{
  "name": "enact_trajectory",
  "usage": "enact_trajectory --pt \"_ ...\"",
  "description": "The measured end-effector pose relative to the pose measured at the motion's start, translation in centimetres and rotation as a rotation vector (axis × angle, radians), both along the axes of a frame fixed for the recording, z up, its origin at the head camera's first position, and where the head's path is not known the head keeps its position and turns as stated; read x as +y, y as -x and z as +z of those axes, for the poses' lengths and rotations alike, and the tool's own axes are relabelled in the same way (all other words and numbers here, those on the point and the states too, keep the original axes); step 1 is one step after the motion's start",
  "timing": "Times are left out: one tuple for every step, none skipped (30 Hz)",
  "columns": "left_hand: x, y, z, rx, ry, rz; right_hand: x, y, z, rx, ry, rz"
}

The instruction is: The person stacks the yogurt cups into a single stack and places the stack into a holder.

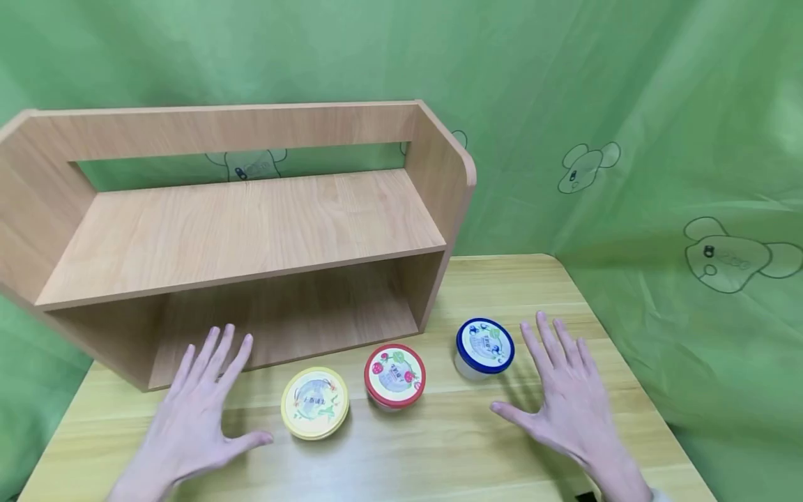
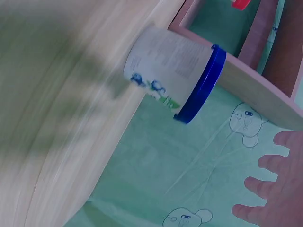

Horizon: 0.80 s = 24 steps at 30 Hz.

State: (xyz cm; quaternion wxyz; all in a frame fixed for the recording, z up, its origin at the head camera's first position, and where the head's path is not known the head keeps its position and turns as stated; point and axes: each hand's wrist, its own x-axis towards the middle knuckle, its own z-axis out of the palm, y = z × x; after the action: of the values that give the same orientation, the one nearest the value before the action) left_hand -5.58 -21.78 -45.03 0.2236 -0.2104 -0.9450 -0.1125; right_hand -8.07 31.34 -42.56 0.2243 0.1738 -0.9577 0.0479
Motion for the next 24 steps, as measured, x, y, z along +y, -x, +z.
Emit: enact_trajectory --pt "0.0 -0.1 -0.1 -0.008 -0.009 -0.004 -0.2 -0.1 0.0 -0.002 0.002 0.003" --pt "0.1 -0.1 -0.2 -0.013 -0.015 -0.007 -0.3 -0.1 0.0 -0.005 0.003 0.007" --pt "0.1 -0.2 -0.2 -0.017 -0.022 -0.011 -0.5 -0.2 -0.1 -0.007 0.006 0.011" --pt "0.2 -0.2 -0.3 -0.019 -0.032 -0.018 -0.7 -0.3 -0.1 -0.007 0.009 0.013" --pt "0.2 -0.2 -0.4 -0.021 -0.044 -0.025 -0.9 -0.3 -0.1 -0.008 0.011 0.017" --pt "0.2 -0.3 -0.6 -0.023 -0.056 -0.031 -1.1 -0.4 -0.2 -0.007 0.013 0.022" --pt "0.3 -0.3 -0.7 -0.026 -0.071 -0.038 -1.3 -0.5 -0.2 -0.009 0.017 0.028" --pt "0.3 -0.3 -0.8 -0.033 -0.084 -0.044 -1.5 -0.5 -0.3 -0.010 0.021 0.036" --pt "0.4 -0.3 -1.0 -0.043 -0.101 -0.048 -1.8 -0.5 -0.3 -0.010 0.026 0.045" --pt "0.5 -0.3 -1.2 -0.059 -0.122 -0.053 -2.0 -0.6 -0.3 -0.012 0.033 0.055" --pt "0.6 -0.4 -1.4 -0.077 -0.141 -0.055 -2.2 -0.7 -0.3 -0.015 0.042 0.065" --pt "0.8 -0.4 -1.6 -0.098 -0.161 -0.058 -2.5 -0.7 -0.2 -0.019 0.052 0.076" --pt "1.0 -0.5 -1.7 -0.119 -0.182 -0.061 -2.7 -0.8 -0.2 -0.024 0.061 0.089" --pt "1.1 -0.5 -1.9 -0.135 -0.202 -0.063 -3.0 -0.8 -0.1 -0.029 0.065 0.101" --pt "1.3 -0.6 -2.0 -0.151 -0.224 -0.065 -3.3 -0.8 -0.1 -0.037 0.071 0.112" --pt "1.4 -0.6 -2.1 -0.162 -0.246 -0.069 -3.5 -0.8 0.0 -0.048 0.083 0.125" --pt "1.5 -0.7 -2.2 -0.173 -0.265 -0.071 -3.8 -0.8 -0.1 -0.057 0.100 0.140" --pt "1.5 -0.7 -2.2 -0.179 -0.283 -0.075 -4.1 -0.8 -0.1 -0.065 0.117 0.158" --pt "1.6 -0.7 -2.3 -0.183 -0.299 -0.079 -4.5 -0.8 -0.2 -0.073 0.135 0.174" --pt "1.6 -0.7 -2.3 -0.193 -0.315 -0.081 -4.8 -0.7 -0.3 -0.084 0.159 0.189" --pt "1.6 -0.7 -2.4 -0.205 -0.330 -0.082 -5.1 -0.7 -0.4 -0.094 0.187 0.206" --pt "1.7 -0.7 -2.5 -0.216 -0.341 -0.084 -5.4 -0.6 -0.5 -0.098 0.216 0.227" --pt "1.7 -0.7 -2.6 -0.229 -0.350 -0.083 -5.6 -0.6 -0.7 -0.104 0.244 0.245" --pt "1.8 -0.7 -2.7 -0.238 -0.357 -0.086 -5.9 -0.5 -0.8 -0.113 0.269 0.261"
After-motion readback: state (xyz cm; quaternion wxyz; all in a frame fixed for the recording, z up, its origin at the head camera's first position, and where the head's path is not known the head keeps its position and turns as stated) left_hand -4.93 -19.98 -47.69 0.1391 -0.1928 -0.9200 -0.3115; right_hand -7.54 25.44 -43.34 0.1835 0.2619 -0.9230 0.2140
